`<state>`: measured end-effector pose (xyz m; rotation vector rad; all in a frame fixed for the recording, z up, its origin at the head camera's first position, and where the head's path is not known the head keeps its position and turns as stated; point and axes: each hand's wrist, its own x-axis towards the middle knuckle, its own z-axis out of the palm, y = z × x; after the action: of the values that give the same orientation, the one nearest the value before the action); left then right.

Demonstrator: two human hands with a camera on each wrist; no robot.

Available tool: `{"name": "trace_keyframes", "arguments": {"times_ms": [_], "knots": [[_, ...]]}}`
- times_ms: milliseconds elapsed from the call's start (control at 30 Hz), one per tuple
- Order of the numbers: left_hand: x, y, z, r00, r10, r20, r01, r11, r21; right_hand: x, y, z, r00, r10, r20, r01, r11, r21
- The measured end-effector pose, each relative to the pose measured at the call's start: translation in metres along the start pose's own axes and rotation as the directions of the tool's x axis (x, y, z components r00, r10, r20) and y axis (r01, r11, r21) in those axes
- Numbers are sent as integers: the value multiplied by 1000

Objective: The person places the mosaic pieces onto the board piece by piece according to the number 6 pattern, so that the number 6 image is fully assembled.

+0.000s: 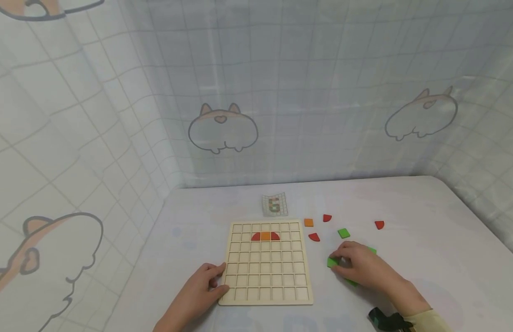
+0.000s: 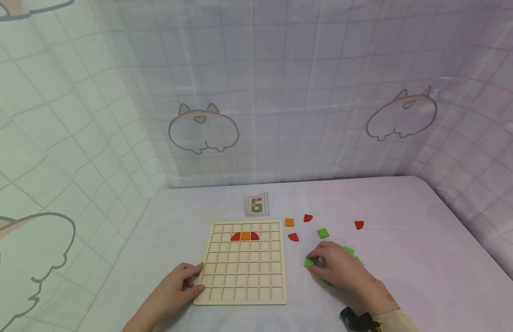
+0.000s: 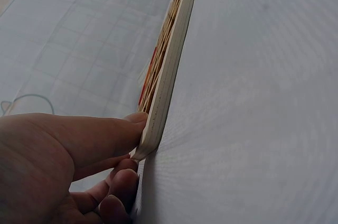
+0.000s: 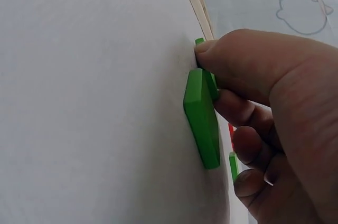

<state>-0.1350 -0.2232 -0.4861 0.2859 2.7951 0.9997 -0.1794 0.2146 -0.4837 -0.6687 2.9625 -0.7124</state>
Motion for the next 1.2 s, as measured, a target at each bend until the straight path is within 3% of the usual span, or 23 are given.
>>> {"name": "trace_keyframes", "arguments": {"times_ms": [400,600,1200], "knots": [[0,0,0,1000,-2,3,2,1000,0,11,-6,-4,999,-47,15,48,997,-66],[-1,1,0,1000,4,3,-4,1000,-8,25,-17,-6,993,-116,14,116,991,-62],[0,-1,2,1000,-8,5,8,1000,20,69,-46,6,981,-188,38,189,982,-12]]}}
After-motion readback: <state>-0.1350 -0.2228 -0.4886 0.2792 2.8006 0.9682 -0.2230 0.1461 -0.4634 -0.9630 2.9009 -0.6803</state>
